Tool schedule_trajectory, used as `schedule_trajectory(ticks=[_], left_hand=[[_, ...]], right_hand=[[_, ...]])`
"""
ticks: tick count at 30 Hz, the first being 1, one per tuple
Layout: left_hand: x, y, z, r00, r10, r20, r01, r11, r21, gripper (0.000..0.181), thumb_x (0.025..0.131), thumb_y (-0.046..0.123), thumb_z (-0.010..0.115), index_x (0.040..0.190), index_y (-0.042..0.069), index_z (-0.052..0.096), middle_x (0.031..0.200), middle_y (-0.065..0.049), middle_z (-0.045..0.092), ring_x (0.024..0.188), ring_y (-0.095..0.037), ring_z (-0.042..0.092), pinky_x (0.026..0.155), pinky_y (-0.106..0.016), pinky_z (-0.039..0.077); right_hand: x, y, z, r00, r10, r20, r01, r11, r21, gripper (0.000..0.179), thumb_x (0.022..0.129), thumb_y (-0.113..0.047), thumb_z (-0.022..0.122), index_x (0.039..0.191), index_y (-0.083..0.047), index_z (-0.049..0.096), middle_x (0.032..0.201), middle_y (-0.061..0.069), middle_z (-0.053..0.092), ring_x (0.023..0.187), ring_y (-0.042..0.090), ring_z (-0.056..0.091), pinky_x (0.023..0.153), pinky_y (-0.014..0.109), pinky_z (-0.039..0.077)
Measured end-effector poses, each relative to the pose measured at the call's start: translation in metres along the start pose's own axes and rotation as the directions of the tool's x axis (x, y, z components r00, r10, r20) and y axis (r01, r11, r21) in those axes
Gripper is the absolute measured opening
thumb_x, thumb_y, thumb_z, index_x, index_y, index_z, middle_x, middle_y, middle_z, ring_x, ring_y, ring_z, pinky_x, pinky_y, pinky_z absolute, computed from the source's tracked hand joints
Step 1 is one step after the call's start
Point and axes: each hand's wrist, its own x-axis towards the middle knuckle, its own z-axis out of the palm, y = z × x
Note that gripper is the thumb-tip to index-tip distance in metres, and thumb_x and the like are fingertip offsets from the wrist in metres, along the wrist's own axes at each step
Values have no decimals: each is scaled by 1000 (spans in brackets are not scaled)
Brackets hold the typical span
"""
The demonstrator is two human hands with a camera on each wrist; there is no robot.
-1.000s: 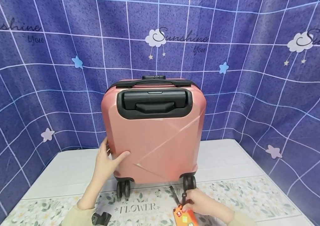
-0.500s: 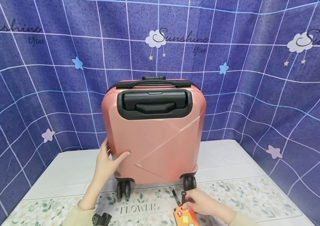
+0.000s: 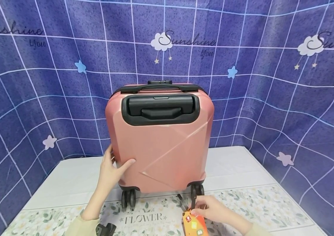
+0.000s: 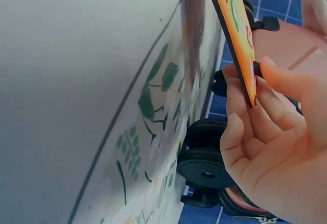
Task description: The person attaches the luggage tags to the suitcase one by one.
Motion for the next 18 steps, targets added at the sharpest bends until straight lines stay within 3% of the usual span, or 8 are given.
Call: schedule_trajectory(ticks=[8,18], left_hand=[[1,-1,0,1000,-28,2,28,1000,5,91,76,16,79,147,8,23,143,-17,37,129,-35,42,106,-49,35],[1,3,3,1000,-14,-1,14,1000,22,91,76,26,79,146,10,24,136,-14,42,121,-29,48,99,-44,40]], right_hand=[[-4,-6,-6,1000,22,12,-22,1000,-6,21,90,-23,62,75,-8,60,69,-1,61,59,-3,46,52,18,43],[-12,-18,-17,1000,-2,1,2,1000,18,26,91,-24,61,72,-7,55,70,-11,50,62,-4,44,55,18,41]])
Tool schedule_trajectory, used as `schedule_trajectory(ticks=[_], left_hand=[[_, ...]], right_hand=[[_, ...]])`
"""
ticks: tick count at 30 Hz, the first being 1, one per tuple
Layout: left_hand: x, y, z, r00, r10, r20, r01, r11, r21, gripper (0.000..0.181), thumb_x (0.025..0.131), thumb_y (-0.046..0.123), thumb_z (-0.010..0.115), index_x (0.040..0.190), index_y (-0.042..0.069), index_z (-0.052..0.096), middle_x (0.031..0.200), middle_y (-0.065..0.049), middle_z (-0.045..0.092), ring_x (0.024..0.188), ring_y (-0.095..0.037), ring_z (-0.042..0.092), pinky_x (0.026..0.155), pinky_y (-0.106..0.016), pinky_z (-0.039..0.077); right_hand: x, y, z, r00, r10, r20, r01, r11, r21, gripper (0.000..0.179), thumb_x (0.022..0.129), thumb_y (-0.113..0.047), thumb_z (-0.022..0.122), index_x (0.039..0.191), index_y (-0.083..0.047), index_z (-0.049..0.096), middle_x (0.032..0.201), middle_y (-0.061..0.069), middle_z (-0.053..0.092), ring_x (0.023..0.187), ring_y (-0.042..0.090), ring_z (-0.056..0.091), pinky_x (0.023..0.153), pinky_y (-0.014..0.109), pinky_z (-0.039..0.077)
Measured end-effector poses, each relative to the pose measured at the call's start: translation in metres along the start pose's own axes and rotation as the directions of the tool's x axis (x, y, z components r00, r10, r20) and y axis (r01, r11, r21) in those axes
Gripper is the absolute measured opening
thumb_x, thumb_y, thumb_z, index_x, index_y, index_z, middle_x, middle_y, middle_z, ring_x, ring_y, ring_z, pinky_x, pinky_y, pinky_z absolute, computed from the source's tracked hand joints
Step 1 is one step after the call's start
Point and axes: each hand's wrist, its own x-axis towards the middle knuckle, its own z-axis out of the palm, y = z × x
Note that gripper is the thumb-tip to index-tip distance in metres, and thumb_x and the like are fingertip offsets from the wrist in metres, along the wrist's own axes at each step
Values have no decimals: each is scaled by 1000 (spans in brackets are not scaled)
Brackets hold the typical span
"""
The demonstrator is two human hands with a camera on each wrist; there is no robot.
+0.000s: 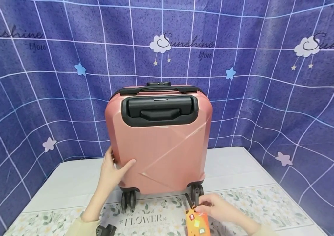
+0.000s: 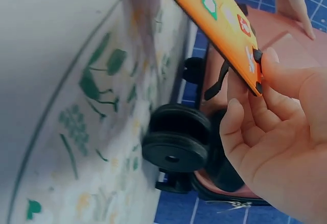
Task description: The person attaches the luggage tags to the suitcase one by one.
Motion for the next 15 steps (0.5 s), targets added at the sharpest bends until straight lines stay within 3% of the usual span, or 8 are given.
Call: schedule_trajectory(ticks=[7,15], left_hand=[[0,1,3,1000,-24,-10,24,999,-25,90,77,25,78,146,10,24,135,-15,42,120,-28,47,99,-44,40],[0,-1,3,1000,-15,-10,14,999,-51,91,75,21,79,147,11,23,138,-15,40,123,-29,45,103,-47,38]], right_hand=[[-2,-11,-9,988,-144,-64,135,983,-124,21,91,-18,60,72,-11,57,68,-5,55,66,-7,46,57,18,44],[-3,-23,-21,968,-230,-102,214,966,-145,10,91,-13,59,81,-12,62,74,2,62,72,-2,51,60,20,46]])
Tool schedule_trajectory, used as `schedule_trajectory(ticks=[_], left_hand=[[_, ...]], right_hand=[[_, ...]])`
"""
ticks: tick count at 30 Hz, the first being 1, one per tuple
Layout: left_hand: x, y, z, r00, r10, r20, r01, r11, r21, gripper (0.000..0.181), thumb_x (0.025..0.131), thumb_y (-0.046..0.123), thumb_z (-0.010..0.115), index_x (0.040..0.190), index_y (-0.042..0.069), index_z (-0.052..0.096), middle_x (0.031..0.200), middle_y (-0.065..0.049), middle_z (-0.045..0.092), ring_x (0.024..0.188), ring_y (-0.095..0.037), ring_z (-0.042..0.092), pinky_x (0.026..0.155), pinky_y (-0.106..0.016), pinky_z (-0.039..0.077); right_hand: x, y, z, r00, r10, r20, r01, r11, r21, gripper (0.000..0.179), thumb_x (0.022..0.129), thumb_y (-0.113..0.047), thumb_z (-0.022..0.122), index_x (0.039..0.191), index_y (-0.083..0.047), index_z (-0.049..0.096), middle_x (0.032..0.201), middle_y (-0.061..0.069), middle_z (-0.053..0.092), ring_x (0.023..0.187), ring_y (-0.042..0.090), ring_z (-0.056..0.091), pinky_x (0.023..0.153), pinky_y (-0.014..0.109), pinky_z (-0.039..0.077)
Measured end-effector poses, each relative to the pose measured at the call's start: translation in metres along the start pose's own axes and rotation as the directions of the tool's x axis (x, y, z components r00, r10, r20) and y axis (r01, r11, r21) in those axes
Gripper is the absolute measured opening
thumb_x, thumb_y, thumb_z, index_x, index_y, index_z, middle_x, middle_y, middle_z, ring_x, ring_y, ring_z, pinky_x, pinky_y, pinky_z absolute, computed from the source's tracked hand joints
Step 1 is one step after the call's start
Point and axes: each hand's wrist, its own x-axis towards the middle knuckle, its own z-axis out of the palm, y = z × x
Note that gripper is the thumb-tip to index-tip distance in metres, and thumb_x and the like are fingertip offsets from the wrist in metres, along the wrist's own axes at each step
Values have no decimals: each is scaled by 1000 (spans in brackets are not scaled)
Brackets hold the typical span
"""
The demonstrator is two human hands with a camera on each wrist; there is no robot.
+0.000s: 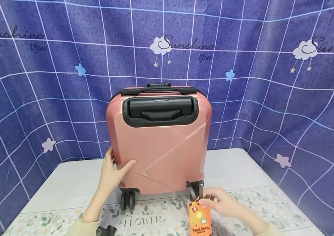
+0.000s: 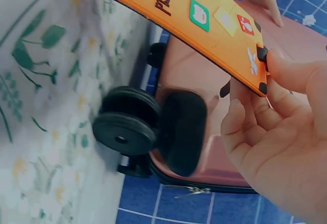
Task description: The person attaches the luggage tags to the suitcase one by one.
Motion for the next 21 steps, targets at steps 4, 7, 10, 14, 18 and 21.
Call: schedule_trajectory(ticks=[4,7,10,14,18,21], left_hand=[[0,-2,0,1000,-1,11,1,1000,3,93,76,23,78,148,12,20,141,-15,37,125,-30,44,104,-48,36],[0,-2,0,1000,-10,15,10,1000,14,92,78,26,77,148,13,19,141,-15,37,125,-30,43,105,-48,36],[0,-3,0,1000,-21,18,21,1000,20,93,78,27,77,149,12,18,141,-15,36,125,-31,43,105,-48,35],[1,-3,0,999,-29,18,28,999,22,94,78,28,77,149,11,18,142,-16,35,125,-31,42,106,-48,34],[1,-3,0,999,-30,14,29,999,24,94,78,28,77,149,11,18,142,-16,35,126,-31,42,106,-49,34],[1,-4,1,1000,-29,11,29,999,24,94,78,28,77,149,11,18,142,-16,35,125,-31,42,106,-48,35]], right_hand=[[1,-7,-7,998,-44,-33,43,999,-22,9,90,-10,59,82,-13,63,73,2,61,71,0,52,61,20,45],[3,-13,-13,996,-69,-48,67,997,-45,9,90,-9,60,84,-14,65,73,0,61,70,1,53,61,20,45],[4,-19,-18,996,-69,-58,66,996,-53,10,90,-9,59,87,-16,66,74,-1,61,70,1,52,61,21,46],[5,-23,-21,992,-95,-87,88,993,-80,13,90,-8,59,90,-18,67,76,-4,60,73,1,53,64,21,47],[7,-26,-21,982,-144,-123,131,986,-106,17,90,-4,59,92,-18,67,78,-5,60,74,2,53,65,22,47],[9,-29,-22,977,-158,-143,144,984,-108,18,89,-2,58,90,-18,66,77,-4,59,72,3,54,63,22,48]])
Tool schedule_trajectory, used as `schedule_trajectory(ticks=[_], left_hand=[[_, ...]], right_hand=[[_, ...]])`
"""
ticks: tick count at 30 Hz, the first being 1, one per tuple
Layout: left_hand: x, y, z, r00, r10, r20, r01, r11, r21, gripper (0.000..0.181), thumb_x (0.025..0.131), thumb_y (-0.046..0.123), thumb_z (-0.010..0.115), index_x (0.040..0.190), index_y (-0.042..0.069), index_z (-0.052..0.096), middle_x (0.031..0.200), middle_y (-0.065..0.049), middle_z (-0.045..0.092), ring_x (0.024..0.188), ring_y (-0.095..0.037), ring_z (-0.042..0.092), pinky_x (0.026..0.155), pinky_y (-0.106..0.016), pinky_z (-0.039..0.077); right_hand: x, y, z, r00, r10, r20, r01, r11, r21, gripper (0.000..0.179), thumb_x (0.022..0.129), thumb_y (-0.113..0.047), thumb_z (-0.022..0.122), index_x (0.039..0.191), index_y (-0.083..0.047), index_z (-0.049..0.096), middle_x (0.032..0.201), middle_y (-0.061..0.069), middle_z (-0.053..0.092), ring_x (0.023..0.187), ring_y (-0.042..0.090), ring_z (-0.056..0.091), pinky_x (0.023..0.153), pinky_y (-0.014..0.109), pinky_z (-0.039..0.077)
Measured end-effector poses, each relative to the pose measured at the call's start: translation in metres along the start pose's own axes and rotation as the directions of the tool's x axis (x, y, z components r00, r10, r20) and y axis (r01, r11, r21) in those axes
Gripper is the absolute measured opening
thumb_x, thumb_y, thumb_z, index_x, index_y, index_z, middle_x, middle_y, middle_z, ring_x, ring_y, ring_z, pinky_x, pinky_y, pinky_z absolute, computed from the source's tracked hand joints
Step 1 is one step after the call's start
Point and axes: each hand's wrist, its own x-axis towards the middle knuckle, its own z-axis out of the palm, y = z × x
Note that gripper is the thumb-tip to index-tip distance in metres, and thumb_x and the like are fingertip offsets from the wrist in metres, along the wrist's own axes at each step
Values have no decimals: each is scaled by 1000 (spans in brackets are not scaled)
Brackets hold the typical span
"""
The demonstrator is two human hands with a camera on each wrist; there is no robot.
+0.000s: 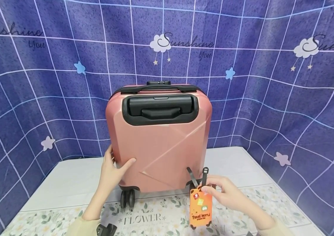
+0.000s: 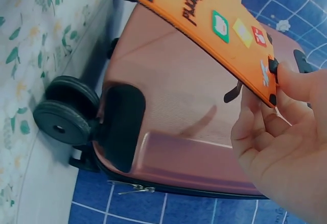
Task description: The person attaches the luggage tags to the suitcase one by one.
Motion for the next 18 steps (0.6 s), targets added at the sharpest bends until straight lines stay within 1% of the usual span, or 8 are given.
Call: schedule_trajectory(ticks=[5,12,15,18], left_hand=[[-1,0,1,1000,-2,0,2,1000,-10,93,78,28,77,149,13,18,141,-15,36,125,-29,42,106,-47,35],[-2,1,1,1000,0,8,0,1000,-31,93,78,27,77,149,15,17,143,-14,34,127,-29,41,107,-47,33],[-2,1,1,1000,-2,7,2,1000,-25,93,79,28,76,149,14,17,143,-15,34,126,-29,42,107,-47,34],[-3,1,0,1000,-3,4,3,1000,-21,92,79,29,76,149,14,17,142,-15,34,126,-30,42,106,-48,34]], right_hand=[[4,-6,-3,1000,9,-19,-9,1000,-7,18,90,-1,57,84,-18,62,75,-4,60,69,5,54,63,22,47],[10,-14,-12,999,1,-51,-1,1000,-4,22,91,3,54,92,-16,63,88,-2,64,80,7,58,72,25,49],[13,-17,-14,998,5,-69,-7,1000,-25,22,91,3,54,92,-17,63,90,-3,64,83,8,58,77,26,48],[17,-19,-15,996,-13,-85,10,999,-36,23,90,4,54,93,-17,63,91,-3,64,86,8,59,80,26,48]])
